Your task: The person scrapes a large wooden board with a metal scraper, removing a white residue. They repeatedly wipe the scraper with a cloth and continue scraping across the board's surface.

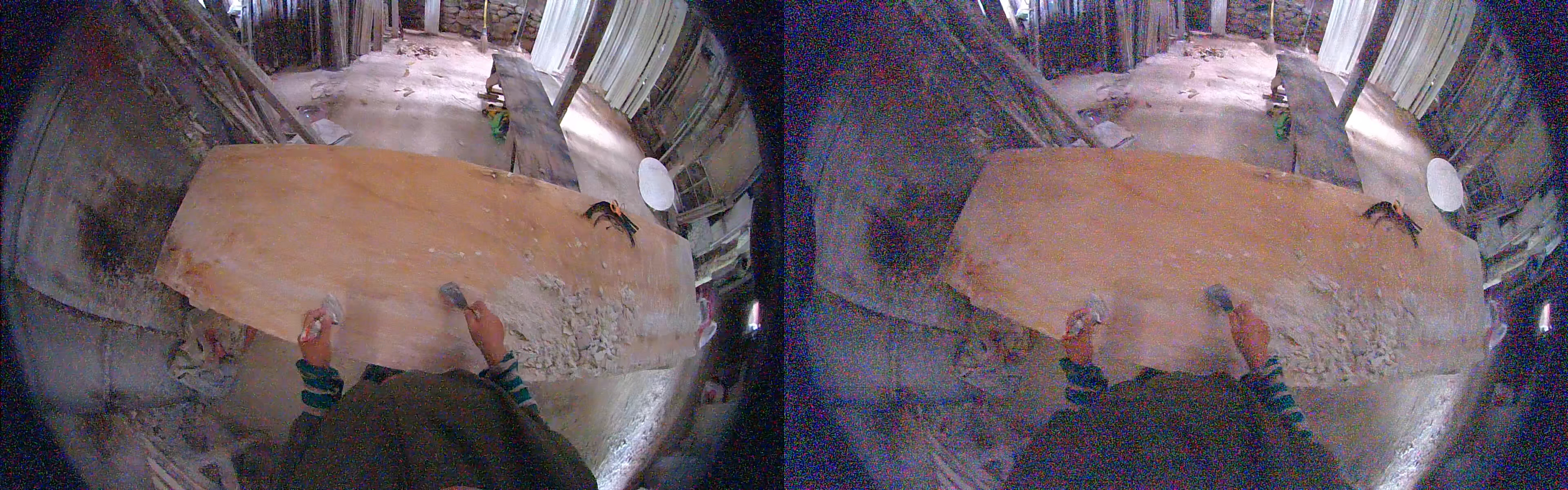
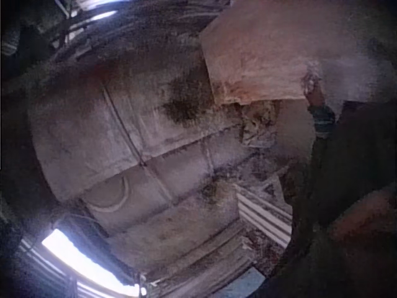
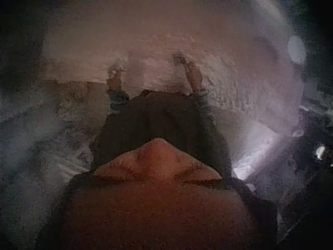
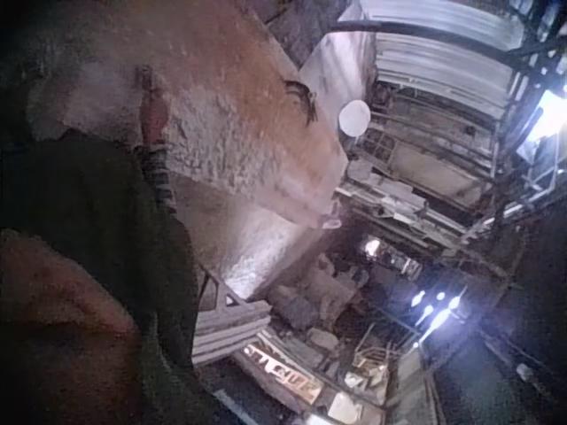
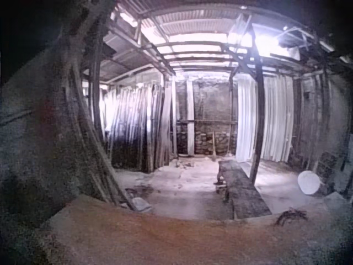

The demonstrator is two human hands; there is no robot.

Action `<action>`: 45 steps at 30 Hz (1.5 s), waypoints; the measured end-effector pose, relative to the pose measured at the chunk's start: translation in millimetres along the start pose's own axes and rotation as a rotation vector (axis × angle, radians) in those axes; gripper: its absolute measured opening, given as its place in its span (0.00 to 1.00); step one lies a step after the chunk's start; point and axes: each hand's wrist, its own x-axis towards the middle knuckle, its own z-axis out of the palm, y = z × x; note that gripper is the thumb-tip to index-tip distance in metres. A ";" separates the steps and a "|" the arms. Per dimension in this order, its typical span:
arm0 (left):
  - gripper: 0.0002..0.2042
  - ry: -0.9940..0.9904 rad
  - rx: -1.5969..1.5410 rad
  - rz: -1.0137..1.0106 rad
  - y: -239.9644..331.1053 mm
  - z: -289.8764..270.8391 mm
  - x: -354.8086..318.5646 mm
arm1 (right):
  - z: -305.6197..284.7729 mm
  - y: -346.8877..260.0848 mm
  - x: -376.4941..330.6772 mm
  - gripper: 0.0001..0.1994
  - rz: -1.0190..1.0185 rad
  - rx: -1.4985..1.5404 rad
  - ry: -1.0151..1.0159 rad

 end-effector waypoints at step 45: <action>0.08 -0.401 -0.022 -0.143 -54.6 -62.0 90.3 | 68.4 -106.4 -40.9 0.15 0.021 -0.014 0.112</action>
